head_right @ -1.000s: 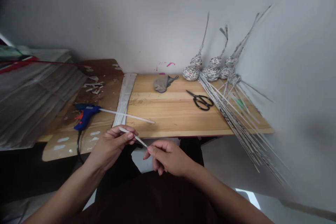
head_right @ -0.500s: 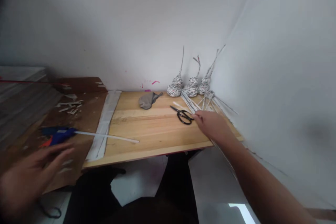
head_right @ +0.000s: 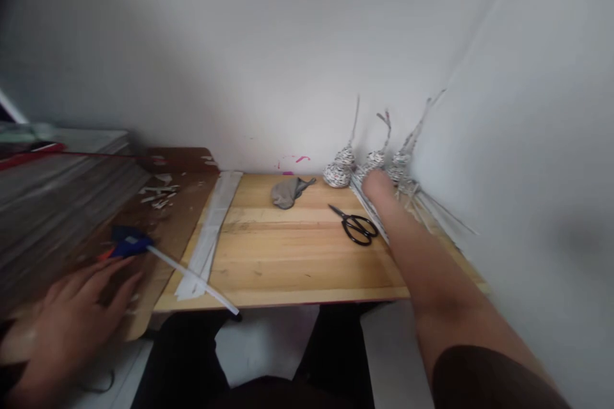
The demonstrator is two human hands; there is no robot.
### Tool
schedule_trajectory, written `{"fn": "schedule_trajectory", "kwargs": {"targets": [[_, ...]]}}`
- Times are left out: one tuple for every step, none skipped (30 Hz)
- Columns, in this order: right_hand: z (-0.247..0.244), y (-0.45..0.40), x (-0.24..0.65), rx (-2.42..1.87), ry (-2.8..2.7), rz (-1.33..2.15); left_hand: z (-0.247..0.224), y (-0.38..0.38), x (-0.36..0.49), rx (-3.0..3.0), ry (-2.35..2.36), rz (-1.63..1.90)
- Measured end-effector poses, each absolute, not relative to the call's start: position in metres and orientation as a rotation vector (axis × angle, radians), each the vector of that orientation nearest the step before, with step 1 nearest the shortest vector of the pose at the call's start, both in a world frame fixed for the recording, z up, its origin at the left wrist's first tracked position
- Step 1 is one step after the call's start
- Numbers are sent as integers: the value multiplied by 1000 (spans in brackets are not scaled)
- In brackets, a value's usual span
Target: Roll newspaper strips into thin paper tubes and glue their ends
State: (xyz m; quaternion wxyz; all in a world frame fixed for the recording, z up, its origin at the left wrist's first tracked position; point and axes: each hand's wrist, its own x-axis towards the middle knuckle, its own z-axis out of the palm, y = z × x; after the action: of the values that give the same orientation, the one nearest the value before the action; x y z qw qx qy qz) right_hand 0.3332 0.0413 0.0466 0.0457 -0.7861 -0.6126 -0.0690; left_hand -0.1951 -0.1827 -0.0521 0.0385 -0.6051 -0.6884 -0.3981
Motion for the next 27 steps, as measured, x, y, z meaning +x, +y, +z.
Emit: {"fn": "schedule_trajectory", "kwargs": {"targets": [[47,45,332,-2373,-1890,-231,-49,-182,-197,-1833,-2042,-1103],[46,47,331,-2343,-1912,-255,-47,-181,-200,-1826,-2006,-1019],[46,49,331,-2311,-1940,-275,-45,-180,-204,-1842,-1997,-947],[45,50,331,-2284,-1960,-299,-45,-179,-209,-1866,-1985,-903],[44,51,332,-2263,-1982,-308,-46,-178,-213,-1887,-1975,-885],[43,51,332,-2246,-2007,-322,-46,-178,-217,-1888,-1963,-901],[42,51,333,-2220,-2048,-373,-47,-177,-221,-1914,-1952,-905],[41,51,333,-2207,-2068,-378,-47,-178,-223,-1928,-1943,-915],[41,51,332,-2214,-2059,-392,-47,-178,-225,-1939,-1946,-914],[41,51,331,-2210,-2064,-401,-47,-179,-226,-1947,-1957,-903],[40,50,330,-2214,-2061,-401,-45,-180,-225,-1943,-1974,-893],[40,50,328,-2220,-2055,-401,-44,-181,-224,-1938,-1990,-881],[40,49,326,-2225,-2050,-397,-41,-182,-222,-1931,-2003,-872],[39,49,325,-2231,-2039,-394,-39,-183,-218,-1919,-2011,-870],[37,48,324,-2235,-2031,-389,-36,-184,-213,-1910,-2009,-875],[35,47,323,-2237,-2027,-384,-33,-185,-207,-1903,-2005,-885],[33,46,324,-2234,-2032,-384,-30,-185,-200,-1906,-1994,-899],[30,45,324,-2224,-2049,-392,-27,-185,-192,-1929,-1979,-918],[28,43,326,-2210,-2074,-415,-24,-183,-183,-1973,-1963,-945],[26,42,327,-2191,-2095,-459,-21,-180,-174,-2037,-1962,-954],[24,40,328,-2164,-2106,-517,-18,-176,-164,-2100,-1962,-965],[23,38,329,-2126,-2108,-581,-15,-172,-154,-2154,-1976,-960],[23,35,328,-2078,-2113,-627,-12,-166,-145,-2189,-2009,-920],[22,32,325,-2027,-2118,-651,-11,-160,-137,-2192,-2053,-848],[22,29,321,-1970,-2147,-644,-9,-153,-129,-2185,-2095,-750],[22,24,314,-1901,-2207,-590,-8,-146,-121,-2168,-2130,-659],[22,19,305,-1856,-2253,-562,-7,-140,-115,-2169,-2147,-590]]}}
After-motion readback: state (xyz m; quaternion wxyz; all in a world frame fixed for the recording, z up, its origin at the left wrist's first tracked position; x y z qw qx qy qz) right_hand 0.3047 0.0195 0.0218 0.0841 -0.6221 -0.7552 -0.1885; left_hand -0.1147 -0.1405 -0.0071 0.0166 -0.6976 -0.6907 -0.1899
